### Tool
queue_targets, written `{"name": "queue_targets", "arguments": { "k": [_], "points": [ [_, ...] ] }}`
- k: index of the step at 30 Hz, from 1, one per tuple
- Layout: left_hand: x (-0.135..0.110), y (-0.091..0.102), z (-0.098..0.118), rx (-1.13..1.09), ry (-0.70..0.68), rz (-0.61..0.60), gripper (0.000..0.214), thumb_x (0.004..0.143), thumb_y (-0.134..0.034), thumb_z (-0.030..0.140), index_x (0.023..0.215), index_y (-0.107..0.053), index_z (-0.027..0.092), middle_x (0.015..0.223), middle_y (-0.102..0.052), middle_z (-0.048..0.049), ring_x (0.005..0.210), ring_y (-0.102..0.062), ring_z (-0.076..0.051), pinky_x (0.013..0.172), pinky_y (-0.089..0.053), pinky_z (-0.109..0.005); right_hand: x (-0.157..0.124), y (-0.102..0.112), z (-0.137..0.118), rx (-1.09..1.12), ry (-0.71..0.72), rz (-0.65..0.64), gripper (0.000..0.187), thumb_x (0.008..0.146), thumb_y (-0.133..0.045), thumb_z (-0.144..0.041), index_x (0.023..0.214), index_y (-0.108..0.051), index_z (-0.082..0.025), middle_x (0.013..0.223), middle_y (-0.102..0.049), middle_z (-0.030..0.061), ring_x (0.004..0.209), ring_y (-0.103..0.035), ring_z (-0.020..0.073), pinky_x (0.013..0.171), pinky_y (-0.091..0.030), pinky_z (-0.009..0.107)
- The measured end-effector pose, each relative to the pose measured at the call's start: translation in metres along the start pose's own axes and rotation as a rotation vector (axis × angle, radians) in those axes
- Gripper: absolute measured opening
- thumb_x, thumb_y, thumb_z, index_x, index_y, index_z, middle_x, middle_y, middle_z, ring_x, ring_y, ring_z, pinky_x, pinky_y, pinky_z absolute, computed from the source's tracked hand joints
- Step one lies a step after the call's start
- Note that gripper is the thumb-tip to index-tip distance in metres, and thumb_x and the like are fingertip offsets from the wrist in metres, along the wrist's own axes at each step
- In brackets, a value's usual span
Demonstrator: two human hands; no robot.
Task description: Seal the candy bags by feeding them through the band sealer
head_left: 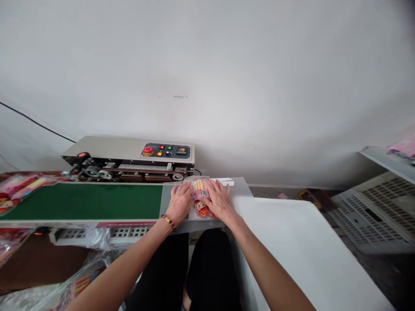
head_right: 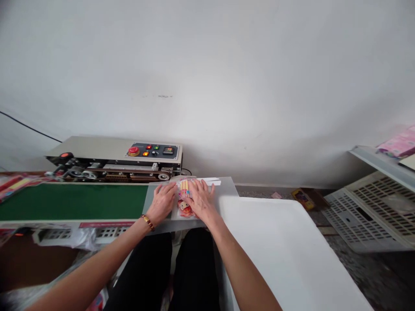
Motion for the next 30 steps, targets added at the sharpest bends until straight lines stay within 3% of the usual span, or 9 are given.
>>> {"name": "queue_targets", "arguments": {
  "k": [3, 6, 11, 18, 25, 30],
  "points": [
    [0.005, -0.01, 0.012, -0.048, -0.067, -0.06, 0.037, 0.101, -0.041, 0.019, 0.135, -0.058, 0.019, 0.144, -0.059, -0.0145, 0.132, -0.056, -0.024, 0.117, -0.035, -0.048, 0.002, -0.005, -0.01, -0.017, 0.055, 0.0, 0.049, 0.102, -0.055, -0.035, 0.149, -0.047, -0.025, 0.153, -0.046, 0.0106, 0.146, -0.03, 0.0344, 0.118, -0.012, 0.068],
    [0.001, -0.019, 0.004, -0.004, -0.082, -0.11, 0.034, 0.101, -0.041, 0.018, 0.129, -0.06, 0.018, 0.139, -0.062, -0.0145, 0.131, -0.056, -0.024, 0.122, -0.029, -0.051, 0.001, -0.01, -0.008, -0.003, 0.047, -0.016, 0.052, 0.102, -0.056, -0.036, 0.151, -0.045, -0.024, 0.154, -0.046, 0.0107, 0.145, -0.032, 0.033, 0.119, -0.016, 0.064],
    [-0.009, -0.006, -0.017, 0.052, -0.047, 0.001, 0.034, 0.099, -0.039, 0.012, 0.122, -0.063, 0.015, 0.134, -0.063, -0.0163, 0.132, -0.056, -0.027, 0.123, -0.03, -0.056, -0.001, -0.01, -0.004, -0.016, 0.053, 0.013, 0.044, 0.107, -0.046, -0.041, 0.149, -0.049, -0.025, 0.153, -0.048, 0.0093, 0.145, -0.033, 0.0318, 0.119, -0.018, 0.065],
    [0.0, -0.021, 0.012, -0.024, -0.171, -0.046, 0.042, 0.098, -0.04, 0.013, 0.138, -0.055, 0.012, 0.142, -0.059, -0.0173, 0.138, -0.052, -0.027, 0.12, -0.038, -0.051, 0.0, -0.011, -0.006, -0.068, 0.057, -0.002, 0.043, 0.105, -0.051, -0.041, 0.146, -0.052, -0.032, 0.15, -0.05, 0.0081, 0.142, -0.036, 0.0349, 0.116, -0.023, 0.068],
    [-0.01, -0.018, -0.012, 0.061, -0.169, -0.092, 0.045, 0.095, -0.043, 0.009, 0.138, -0.056, 0.013, 0.145, -0.058, -0.0168, 0.142, -0.048, -0.026, 0.124, -0.031, -0.051, 0.002, -0.004, 0.007, 0.004, 0.04, 0.05, 0.036, 0.106, -0.045, -0.03, 0.139, -0.058, -0.027, 0.145, -0.056, 0.0084, 0.139, -0.041, 0.0314, 0.117, -0.012, 0.073],
    [-0.007, -0.016, -0.016, 0.094, -0.142, -0.083, 0.042, 0.099, -0.042, 0.015, 0.137, -0.058, 0.011, 0.144, -0.058, -0.0181, 0.14, -0.05, -0.027, 0.123, -0.034, -0.051, -0.002, -0.006, -0.003, -0.047, 0.103, 0.113, 0.035, 0.106, -0.046, -0.03, 0.137, -0.061, -0.024, 0.145, -0.056, 0.0103, 0.14, -0.039, 0.0344, 0.118, -0.008, 0.071]
  ]
}}
Point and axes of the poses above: each hand's wrist, its own x-axis towards the middle knuckle, its own y-axis out of the back of the hand, z = x × y, the point moved 8 cm from there along x, towards the middle knuckle
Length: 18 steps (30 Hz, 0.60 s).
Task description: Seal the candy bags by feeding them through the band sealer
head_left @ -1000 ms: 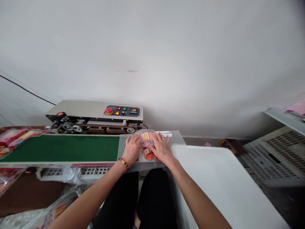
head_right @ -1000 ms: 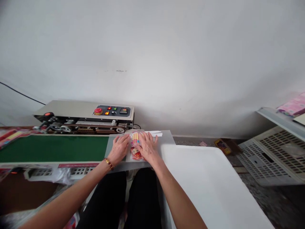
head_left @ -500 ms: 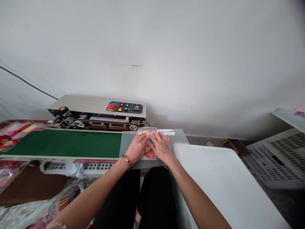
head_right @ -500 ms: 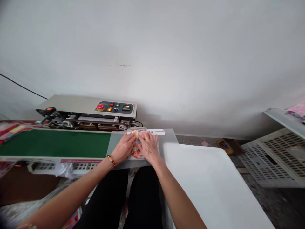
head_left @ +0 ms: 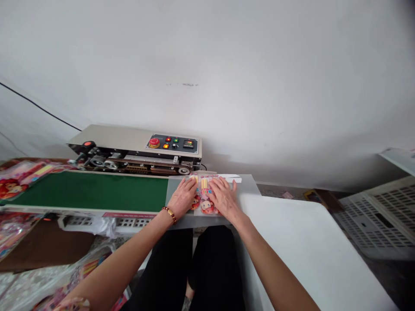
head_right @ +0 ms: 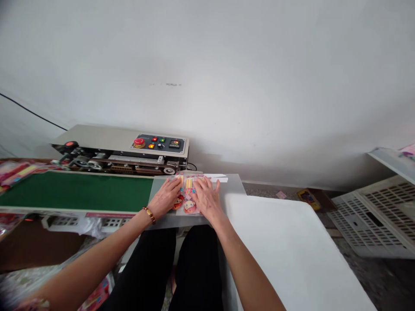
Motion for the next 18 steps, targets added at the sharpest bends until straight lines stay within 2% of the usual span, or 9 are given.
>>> {"name": "queue_targets", "arguments": {
  "k": [3, 5, 7, 10, 11, 13, 16, 18],
  "points": [
    [-0.006, 0.0, -0.008, 0.003, -0.013, -0.012, 0.049, 0.095, -0.042, 0.011, 0.144, -0.052, 0.011, 0.149, -0.054, -0.0177, 0.143, -0.047, -0.028, 0.123, -0.033, -0.051, -0.002, -0.001, -0.004, -0.042, 0.021, -0.004, 0.035, 0.107, -0.047, -0.033, 0.138, -0.061, -0.024, 0.145, -0.056, 0.011, 0.141, -0.038, 0.0359, 0.118, -0.008, 0.071],
    [-0.014, 0.004, -0.021, -0.001, -0.003, -0.017, 0.055, 0.093, -0.041, 0.009, 0.147, -0.049, 0.012, 0.15, -0.053, -0.0171, 0.143, -0.047, -0.027, 0.122, -0.034, -0.051, 0.0, 0.0, -0.007, -0.073, 0.033, -0.018, 0.036, 0.106, -0.049, -0.036, 0.139, -0.06, -0.024, 0.147, -0.054, 0.0108, 0.142, -0.036, 0.0358, 0.118, -0.01, 0.071],
    [-0.022, 0.012, -0.037, 0.011, 0.041, -0.013, 0.054, 0.093, -0.041, 0.009, 0.146, -0.051, 0.012, 0.148, -0.055, -0.0172, 0.141, -0.049, -0.028, 0.122, -0.034, -0.052, 0.005, 0.0, -0.013, -0.091, 0.061, -0.046, 0.035, 0.106, -0.05, -0.038, 0.137, -0.06, -0.024, 0.149, -0.053, 0.01, 0.143, -0.035, 0.0356, 0.117, -0.012, 0.072],
    [-0.028, 0.029, -0.053, 0.062, 0.142, 0.032, 0.046, 0.092, -0.042, 0.01, 0.135, -0.06, 0.014, 0.14, -0.062, -0.0175, 0.137, -0.052, -0.032, 0.122, -0.028, -0.061, 0.014, -0.001, -0.026, -0.072, 0.105, -0.083, 0.031, 0.106, -0.051, -0.039, 0.131, -0.063, -0.025, 0.147, -0.054, 0.008, 0.142, -0.036, 0.0348, 0.117, -0.011, 0.074],
    [-0.026, 0.032, -0.05, 0.066, 0.145, 0.046, 0.044, 0.093, -0.042, 0.01, 0.131, -0.062, 0.015, 0.137, -0.064, -0.0172, 0.136, -0.053, -0.031, 0.122, -0.026, -0.062, 0.018, -0.001, -0.031, -0.061, 0.117, -0.083, 0.03, 0.106, -0.051, -0.039, 0.13, -0.064, -0.025, 0.146, -0.056, 0.0075, 0.141, -0.037, 0.0344, 0.117, -0.011, 0.074],
    [-0.019, 0.03, -0.031, 0.029, 0.08, 0.047, 0.043, 0.095, -0.039, 0.009, 0.131, -0.062, 0.015, 0.136, -0.065, -0.0159, 0.136, -0.054, -0.028, 0.124, -0.027, -0.058, 0.022, -0.003, -0.036, -0.044, 0.14, -0.077, 0.029, 0.106, -0.051, -0.037, 0.13, -0.064, -0.025, 0.144, -0.057, 0.0072, 0.14, -0.039, 0.0339, 0.117, -0.01, 0.074],
    [-0.006, 0.014, 0.004, -0.043, -0.039, 0.007, 0.043, 0.098, -0.039, 0.013, 0.138, -0.056, 0.013, 0.145, -0.059, -0.0163, 0.141, -0.05, -0.024, 0.123, -0.034, -0.048, 0.021, -0.002, -0.032, -0.035, 0.127, -0.063, 0.031, 0.106, -0.049, -0.031, 0.134, -0.061, -0.025, 0.144, -0.057, 0.0083, 0.14, -0.04, 0.0335, 0.117, -0.01, 0.074],
    [-0.002, 0.003, 0.012, -0.033, -0.029, 0.002, 0.041, 0.1, -0.04, 0.018, 0.139, -0.054, 0.011, 0.149, -0.055, -0.0175, 0.144, -0.047, -0.027, 0.121, -0.035, -0.049, 0.014, 0.003, -0.019, -0.052, 0.071, -0.025, 0.033, 0.106, -0.047, -0.028, 0.136, -0.06, -0.025, 0.145, -0.057, 0.0097, 0.141, -0.039, 0.0334, 0.117, -0.008, 0.074]
  ]
}}
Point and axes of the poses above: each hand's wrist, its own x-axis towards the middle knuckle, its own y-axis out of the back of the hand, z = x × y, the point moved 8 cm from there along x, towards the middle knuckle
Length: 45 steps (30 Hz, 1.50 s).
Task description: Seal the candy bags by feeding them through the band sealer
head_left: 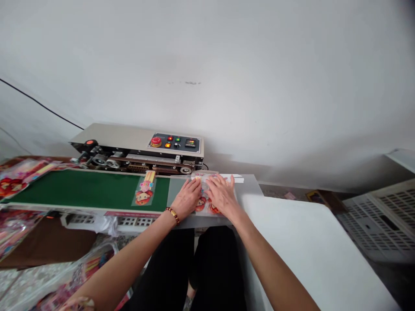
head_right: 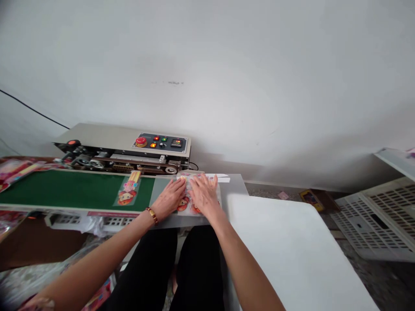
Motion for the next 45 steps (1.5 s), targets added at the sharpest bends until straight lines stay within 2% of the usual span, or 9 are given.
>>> {"name": "queue_targets", "arguments": {
  "k": [6, 11, 14, 17, 23, 29, 36, 40, 45],
  "points": [
    [-0.012, -0.004, -0.03, 0.026, 0.081, 0.02, 0.043, 0.102, -0.038, 0.02, 0.142, -0.052, 0.011, 0.151, -0.053, -0.0176, 0.144, -0.045, -0.028, 0.122, -0.034, -0.051, -0.022, 0.0, 0.02, -0.06, -0.052, -0.034, 0.039, 0.106, -0.044, -0.029, 0.144, -0.054, -0.024, 0.15, -0.051, 0.0119, 0.144, -0.035, 0.0346, 0.115, -0.003, 0.078],
    [-0.039, 0.019, -0.08, 0.07, 0.136, 0.012, 0.041, 0.101, -0.04, 0.022, 0.138, -0.054, 0.014, 0.149, -0.055, -0.0153, 0.143, -0.046, -0.027, 0.121, -0.036, -0.05, -0.004, -0.006, 0.001, -0.029, -0.012, -0.038, 0.039, 0.106, -0.046, -0.03, 0.144, -0.053, -0.025, 0.151, -0.051, 0.0104, 0.145, -0.034, 0.0346, 0.117, -0.004, 0.075],
    [-0.05, 0.038, -0.097, 0.128, 0.212, 0.053, 0.036, 0.099, -0.04, 0.021, 0.129, -0.058, 0.014, 0.142, -0.06, -0.017, 0.139, -0.05, -0.035, 0.118, -0.034, -0.062, 0.008, -0.009, -0.018, -0.011, 0.06, -0.032, 0.038, 0.106, -0.049, -0.035, 0.141, -0.055, -0.024, 0.149, -0.053, 0.01, 0.143, -0.035, 0.0341, 0.118, -0.006, 0.074],
    [-0.042, 0.039, -0.073, 0.102, 0.178, 0.069, 0.035, 0.099, -0.038, 0.017, 0.127, -0.06, 0.013, 0.136, -0.064, -0.0168, 0.136, -0.053, -0.032, 0.122, -0.03, -0.06, 0.011, -0.009, -0.026, 0.024, 0.075, -0.019, 0.039, 0.107, -0.046, -0.036, 0.144, -0.053, -0.023, 0.149, -0.052, 0.0092, 0.142, -0.036, 0.0334, 0.118, -0.009, 0.074],
    [0.002, -0.002, 0.01, -0.006, -0.027, -0.018, 0.045, 0.1, -0.042, 0.018, 0.144, -0.049, 0.011, 0.152, -0.051, -0.0168, 0.146, -0.043, -0.027, 0.123, -0.034, -0.05, -0.007, -0.003, 0.0, 0.009, -0.037, -0.023, 0.039, 0.107, -0.044, -0.029, 0.144, -0.053, -0.024, 0.15, -0.052, 0.0093, 0.144, -0.035, 0.0333, 0.117, -0.005, 0.074],
    [-0.011, 0.0, -0.017, 0.038, 0.072, -0.029, 0.048, 0.099, -0.039, 0.016, 0.147, -0.047, 0.012, 0.152, -0.051, -0.0172, 0.145, -0.044, -0.029, 0.122, -0.032, -0.053, -0.017, -0.011, 0.014, -0.009, -0.061, -0.045, 0.041, 0.108, -0.041, -0.031, 0.146, -0.051, -0.023, 0.152, -0.05, 0.0102, 0.145, -0.033, 0.0339, 0.116, -0.004, 0.075],
    [-0.048, 0.032, -0.075, 0.12, 0.225, 0.006, 0.044, 0.099, -0.041, 0.017, 0.14, -0.054, 0.02, 0.15, -0.055, -0.0135, 0.142, -0.047, -0.033, 0.123, -0.025, -0.063, 0.005, -0.011, -0.023, 0.046, 0.057, -0.019, 0.041, 0.109, -0.041, -0.036, 0.147, -0.051, -0.024, 0.151, -0.051, 0.0088, 0.144, -0.034, 0.032, 0.119, -0.005, 0.072],
    [-0.032, 0.028, -0.044, 0.073, 0.129, 0.018, 0.04, 0.101, -0.039, 0.02, 0.136, -0.058, 0.018, 0.144, -0.06, -0.0137, 0.143, -0.048, -0.028, 0.126, -0.024, -0.056, 0.014, -0.009, -0.033, 0.084, 0.076, -0.056, 0.039, 0.109, -0.039, -0.033, 0.145, -0.053, -0.025, 0.15, -0.052, 0.0088, 0.145, -0.034, 0.0323, 0.117, -0.006, 0.075],
    [-0.004, 0.001, -0.004, -0.01, 0.033, -0.049, 0.046, 0.101, -0.036, 0.016, 0.144, -0.05, 0.01, 0.153, -0.051, -0.0177, 0.147, -0.043, -0.027, 0.124, -0.031, -0.052, 0.0, -0.005, -0.01, 0.054, -0.014, -0.041, 0.038, 0.107, -0.043, -0.027, 0.143, -0.055, -0.024, 0.15, -0.051, 0.0093, 0.144, -0.034, 0.0329, 0.117, -0.008, 0.073]
  ]
}}
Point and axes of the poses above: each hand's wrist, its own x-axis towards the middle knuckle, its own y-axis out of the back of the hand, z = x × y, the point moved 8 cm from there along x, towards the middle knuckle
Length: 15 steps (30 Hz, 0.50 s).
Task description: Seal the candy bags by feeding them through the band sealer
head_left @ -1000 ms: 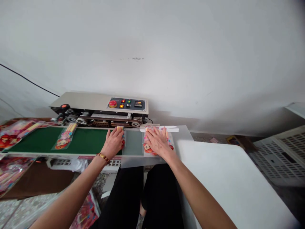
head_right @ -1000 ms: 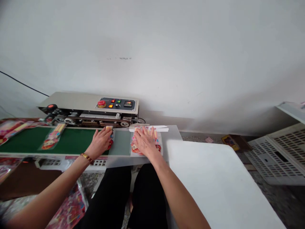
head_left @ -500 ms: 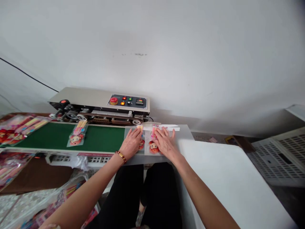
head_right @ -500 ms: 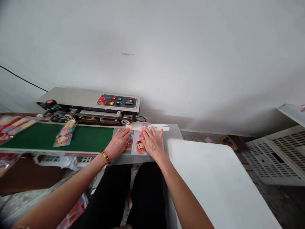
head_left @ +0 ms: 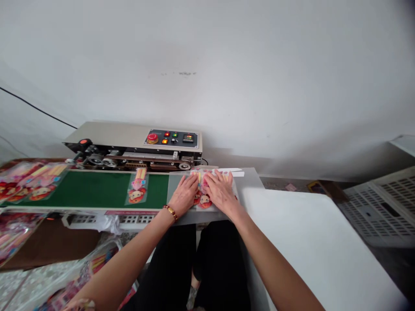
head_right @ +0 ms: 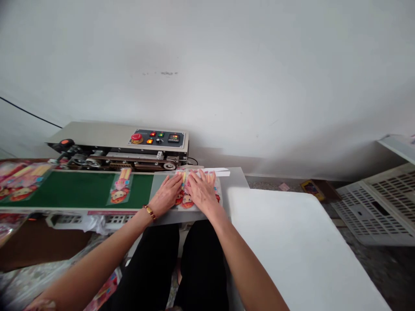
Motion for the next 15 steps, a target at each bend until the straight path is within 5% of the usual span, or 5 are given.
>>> {"name": "queue_targets", "arguments": {
  "k": [5, 10, 12, 15],
  "points": [
    [-0.017, 0.003, -0.034, 0.02, 0.065, 0.012, 0.049, 0.099, -0.038, 0.014, 0.147, -0.047, 0.012, 0.154, -0.05, -0.0171, 0.149, -0.039, -0.027, 0.124, -0.029, -0.053, -0.015, -0.011, 0.016, -0.016, -0.025, -0.032, 0.038, 0.107, -0.045, -0.034, 0.143, -0.055, -0.026, 0.152, -0.05, 0.009, 0.145, -0.033, 0.0347, 0.117, -0.009, 0.073],
    [-0.046, 0.028, -0.08, 0.111, 0.169, 0.086, 0.042, 0.101, -0.035, 0.018, 0.14, -0.052, 0.017, 0.147, -0.057, -0.0151, 0.142, -0.048, -0.029, 0.125, -0.024, -0.059, -0.006, -0.013, 0.002, -0.012, 0.038, 0.015, 0.039, 0.108, -0.043, -0.035, 0.144, -0.054, -0.026, 0.151, -0.051, 0.0083, 0.144, -0.034, 0.0332, 0.12, -0.007, 0.07],
    [-0.045, 0.034, -0.077, 0.132, 0.187, 0.117, 0.04, 0.101, -0.034, 0.018, 0.135, -0.056, 0.016, 0.143, -0.06, -0.0166, 0.141, -0.05, -0.031, 0.125, -0.02, -0.062, 0.001, -0.012, -0.006, -0.001, 0.076, 0.023, 0.039, 0.108, -0.043, -0.035, 0.145, -0.053, -0.026, 0.151, -0.05, 0.0082, 0.144, -0.034, 0.0322, 0.12, -0.007, 0.07],
    [-0.028, 0.027, -0.042, 0.075, 0.076, 0.098, 0.04, 0.102, -0.036, 0.019, 0.135, -0.057, 0.015, 0.143, -0.061, -0.0156, 0.141, -0.05, -0.028, 0.125, -0.027, -0.055, 0.007, -0.01, -0.01, 0.022, 0.088, 0.012, 0.039, 0.108, -0.043, -0.033, 0.146, -0.053, -0.026, 0.151, -0.05, 0.0077, 0.144, -0.035, 0.0311, 0.12, -0.007, 0.07]
  ]
}}
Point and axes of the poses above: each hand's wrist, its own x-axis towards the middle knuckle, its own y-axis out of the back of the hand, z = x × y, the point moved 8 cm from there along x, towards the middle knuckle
